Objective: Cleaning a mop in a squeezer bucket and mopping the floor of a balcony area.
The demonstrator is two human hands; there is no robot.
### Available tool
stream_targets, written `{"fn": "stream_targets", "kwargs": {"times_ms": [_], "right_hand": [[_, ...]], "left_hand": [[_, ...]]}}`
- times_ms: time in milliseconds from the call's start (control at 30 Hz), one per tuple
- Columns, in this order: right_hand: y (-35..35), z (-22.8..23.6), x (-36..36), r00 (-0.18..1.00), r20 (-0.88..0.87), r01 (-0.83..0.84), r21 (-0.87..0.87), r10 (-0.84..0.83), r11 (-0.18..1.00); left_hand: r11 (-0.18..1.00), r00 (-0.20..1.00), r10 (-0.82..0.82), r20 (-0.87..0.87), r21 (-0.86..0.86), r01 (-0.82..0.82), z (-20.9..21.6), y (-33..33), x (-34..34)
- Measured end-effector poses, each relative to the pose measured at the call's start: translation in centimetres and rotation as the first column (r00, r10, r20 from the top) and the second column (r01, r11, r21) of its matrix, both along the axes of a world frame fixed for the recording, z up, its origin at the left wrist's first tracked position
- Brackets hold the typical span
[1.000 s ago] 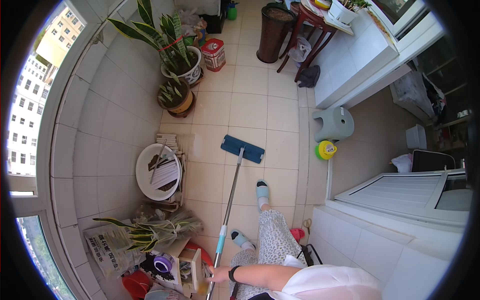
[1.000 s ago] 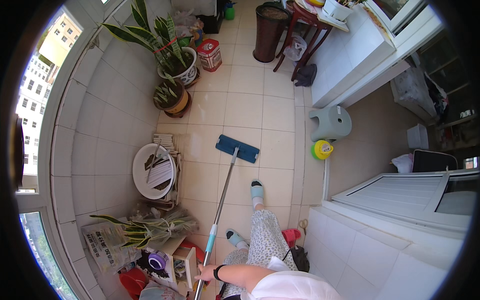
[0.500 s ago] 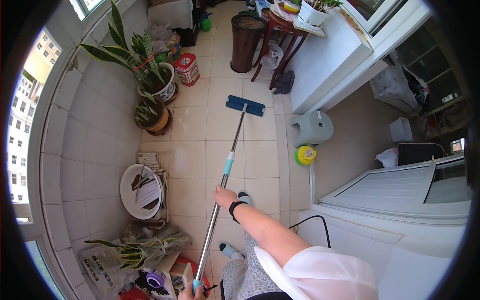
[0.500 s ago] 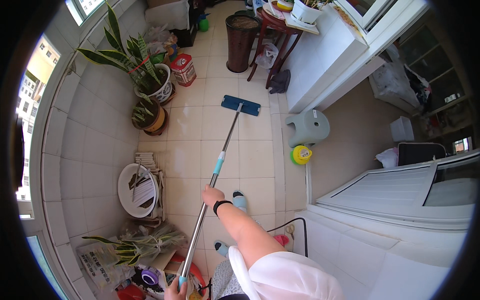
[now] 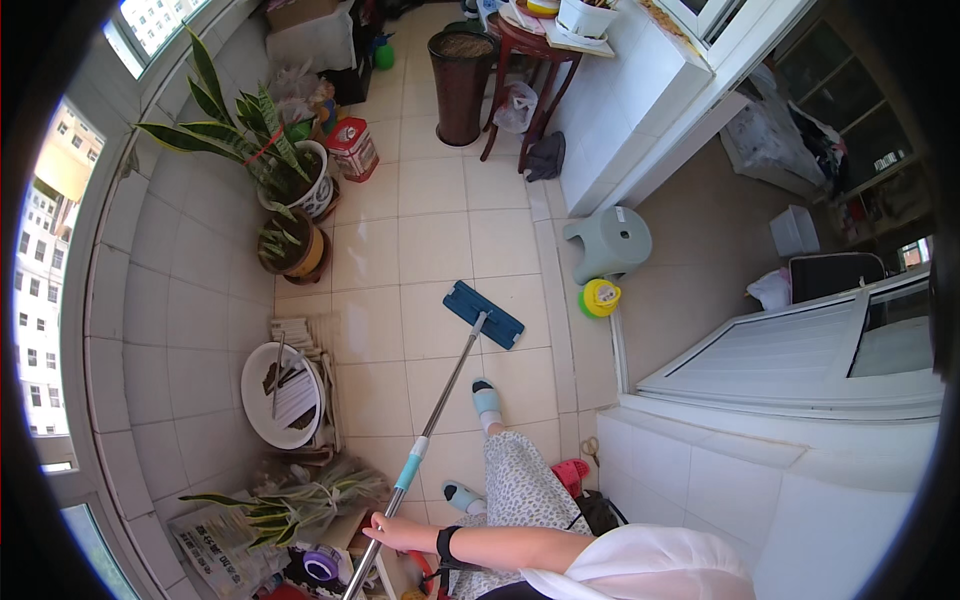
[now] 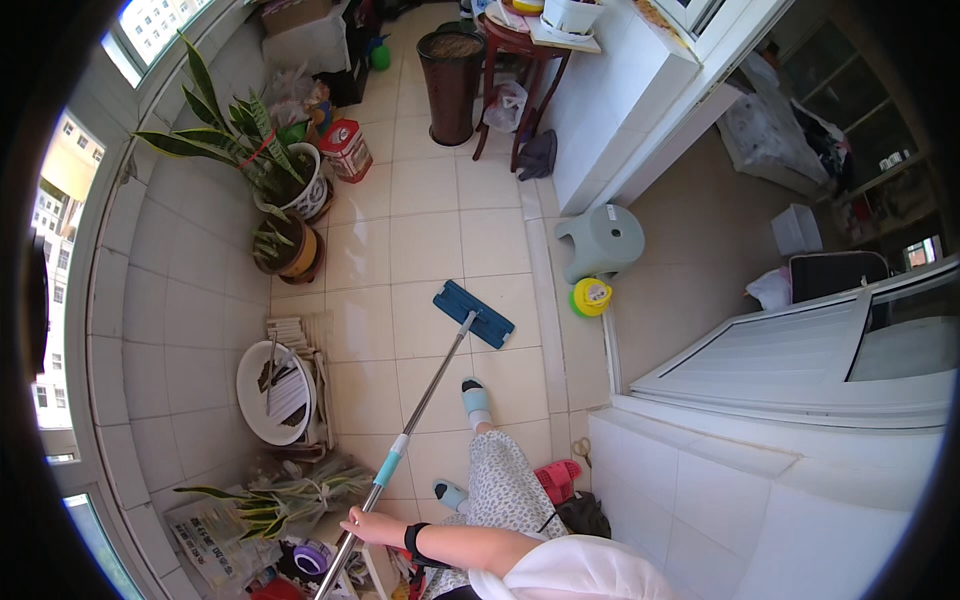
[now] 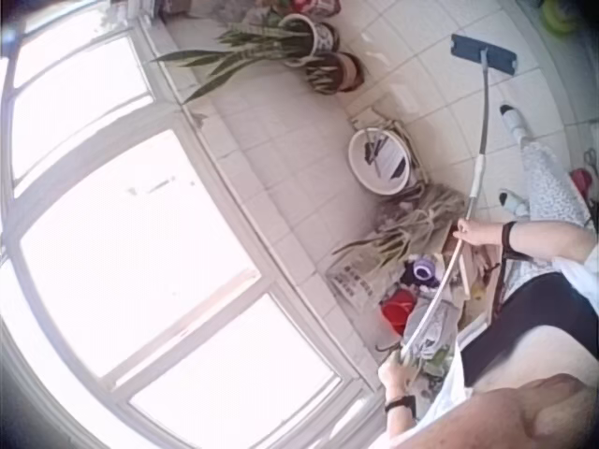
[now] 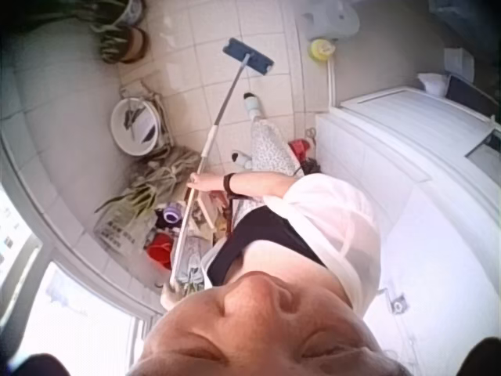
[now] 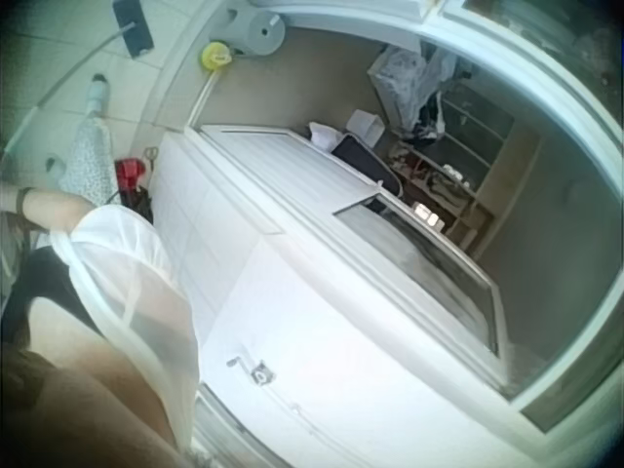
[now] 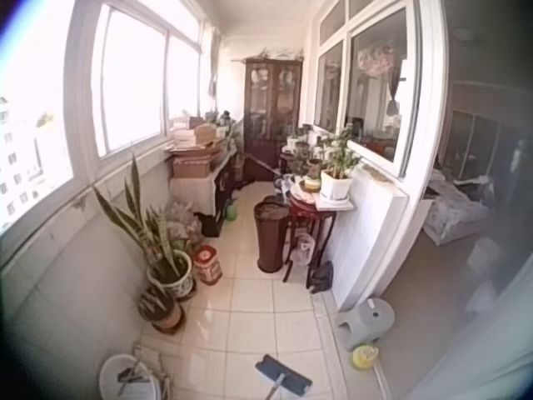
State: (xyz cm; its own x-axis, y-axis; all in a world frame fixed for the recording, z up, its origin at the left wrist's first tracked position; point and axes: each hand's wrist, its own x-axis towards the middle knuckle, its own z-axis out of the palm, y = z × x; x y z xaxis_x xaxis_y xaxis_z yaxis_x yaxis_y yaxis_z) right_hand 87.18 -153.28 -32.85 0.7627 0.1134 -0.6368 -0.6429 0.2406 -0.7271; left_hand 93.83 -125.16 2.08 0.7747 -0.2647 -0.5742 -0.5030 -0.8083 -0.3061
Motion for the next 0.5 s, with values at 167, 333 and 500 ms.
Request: {"fn": "stream_targets", "kwargs": {"times_ms": [167, 333, 500], "right_hand": [[-3.6, -0.6, 1.0, 0.971, 0.107, 0.235, -0.303, -0.212, 0.924], [-12.4, -3.1, 0.2, 0.913, 0.053, 0.393, -0.387, -0.405, 0.834], [-23.3, -9.9, -1.4, 0.905, -0.014, 0.332, -0.603, -0.426, 0.725]], "left_hand": [[0.973, 0.967, -0.185, 0.178, -0.105, 0.205, -1.9, -4.8, 2.9], [0.847, 0.92, -0.306, 0.243, -0.371, 0.38, -8.3, -11.4, 2.8], [0.843, 0.94, -0.337, 0.059, -0.425, 0.329, -12.5, -23.1, 1.0]]}}
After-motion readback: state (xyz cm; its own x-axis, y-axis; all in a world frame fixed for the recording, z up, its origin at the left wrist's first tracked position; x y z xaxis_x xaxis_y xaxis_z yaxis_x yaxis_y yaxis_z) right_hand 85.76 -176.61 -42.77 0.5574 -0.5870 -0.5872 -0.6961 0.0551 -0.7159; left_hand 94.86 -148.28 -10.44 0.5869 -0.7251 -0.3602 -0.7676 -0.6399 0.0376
